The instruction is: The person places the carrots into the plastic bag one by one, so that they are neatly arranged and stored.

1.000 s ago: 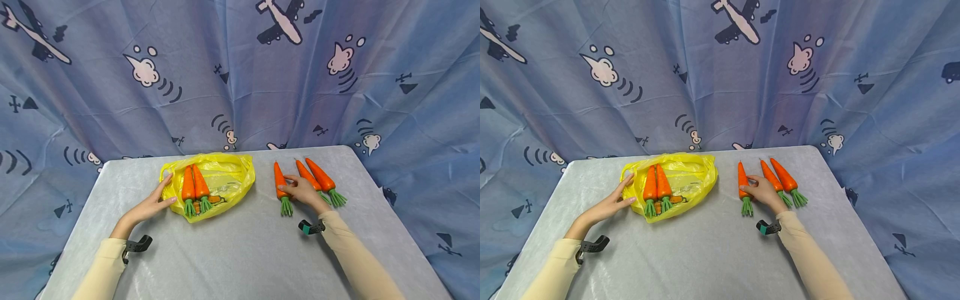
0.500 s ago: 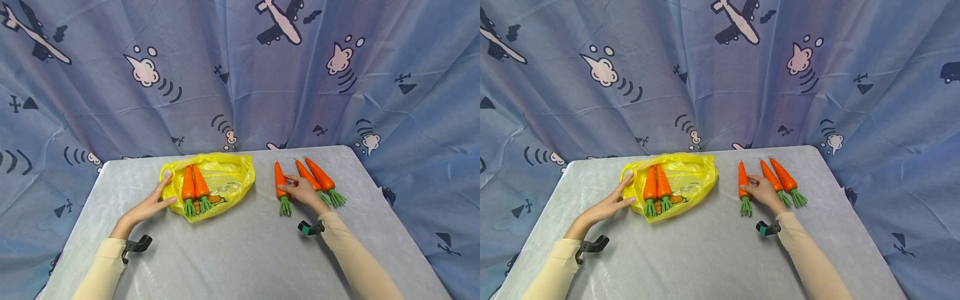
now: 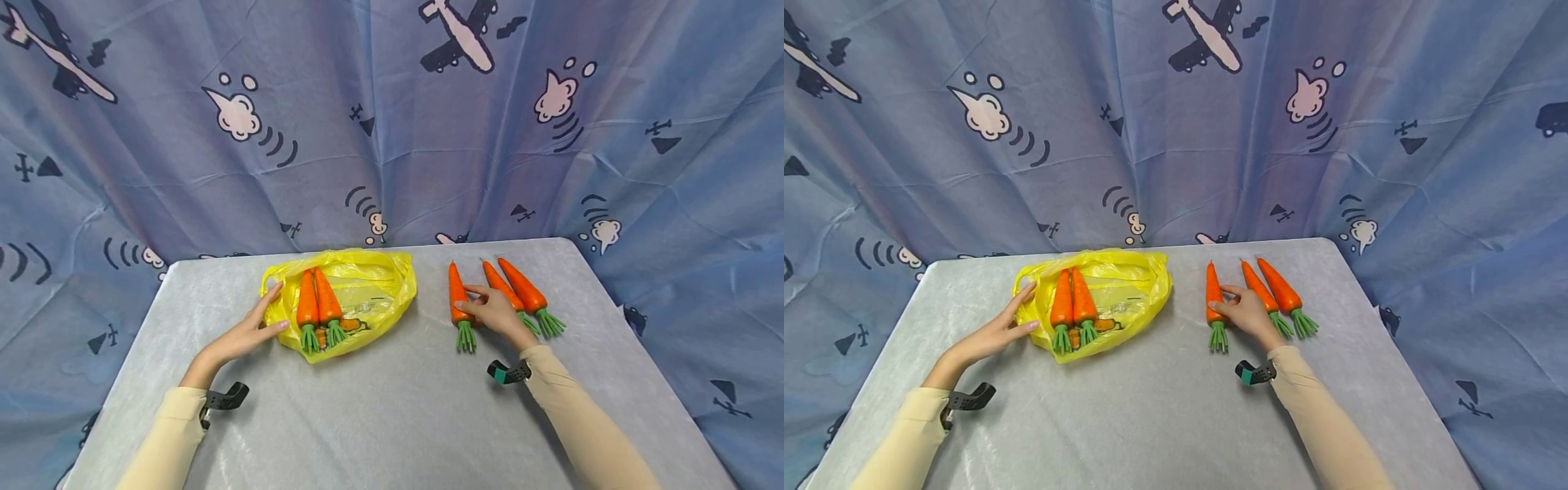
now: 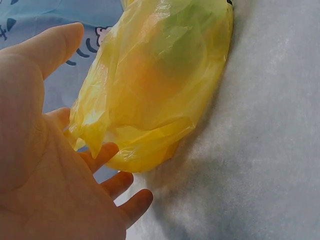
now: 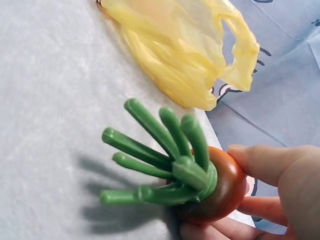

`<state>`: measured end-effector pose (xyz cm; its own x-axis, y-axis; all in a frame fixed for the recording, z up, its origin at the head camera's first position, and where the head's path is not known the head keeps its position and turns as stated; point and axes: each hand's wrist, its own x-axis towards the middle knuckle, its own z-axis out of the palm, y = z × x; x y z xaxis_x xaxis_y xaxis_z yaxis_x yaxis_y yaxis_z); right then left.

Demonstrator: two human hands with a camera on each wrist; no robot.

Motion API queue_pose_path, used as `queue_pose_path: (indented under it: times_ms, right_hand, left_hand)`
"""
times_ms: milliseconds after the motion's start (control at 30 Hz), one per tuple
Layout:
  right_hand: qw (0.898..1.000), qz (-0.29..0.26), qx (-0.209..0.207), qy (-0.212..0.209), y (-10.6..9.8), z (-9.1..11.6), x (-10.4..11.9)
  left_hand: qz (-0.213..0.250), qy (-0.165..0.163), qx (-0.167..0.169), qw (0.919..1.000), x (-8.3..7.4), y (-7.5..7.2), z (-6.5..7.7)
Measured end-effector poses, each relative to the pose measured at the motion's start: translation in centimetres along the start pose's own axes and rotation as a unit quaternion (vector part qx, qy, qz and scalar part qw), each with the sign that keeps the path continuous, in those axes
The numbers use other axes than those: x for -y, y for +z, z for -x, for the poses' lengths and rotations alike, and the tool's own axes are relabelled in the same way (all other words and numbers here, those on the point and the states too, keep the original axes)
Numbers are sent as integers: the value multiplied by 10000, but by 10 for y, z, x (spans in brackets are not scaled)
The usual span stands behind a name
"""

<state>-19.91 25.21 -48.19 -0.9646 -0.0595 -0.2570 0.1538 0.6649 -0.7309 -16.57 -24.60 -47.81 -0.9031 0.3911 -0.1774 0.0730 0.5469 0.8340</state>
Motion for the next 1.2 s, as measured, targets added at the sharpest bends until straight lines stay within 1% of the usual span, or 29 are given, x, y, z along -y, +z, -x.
queue_pose_path:
  times_ms: [167, 400, 567, 833, 900, 1200]
  right_hand:
    - [9999, -114, 14, -35, -7, 1, 7]
    - [9993, -310, -52, -196, -22, 5, 29]
    - [9990, -380, -10, -241, -27, 6, 41]
    - [9978, -581, 110, -309, -27, 7, 66]
    - [9969, -700, 157, -325, -26, 7, 73]
    - [9932, -987, 265, -565, -19, 5, 110]
  left_hand:
    - [16, -14, 19, 10000, -2, -1, -1]
    - [-17, -27, 25, 10000, -3, 0, -1]
    - [-28, -19, 22, 10000, -3, 0, 0]
    - [-18, 8, 18, 10000, -1, -1, -1]
    - [-23, 5, 20, 10000, -1, -1, -1]
    - [10, 8, 33, 10000, -3, 0, 0]
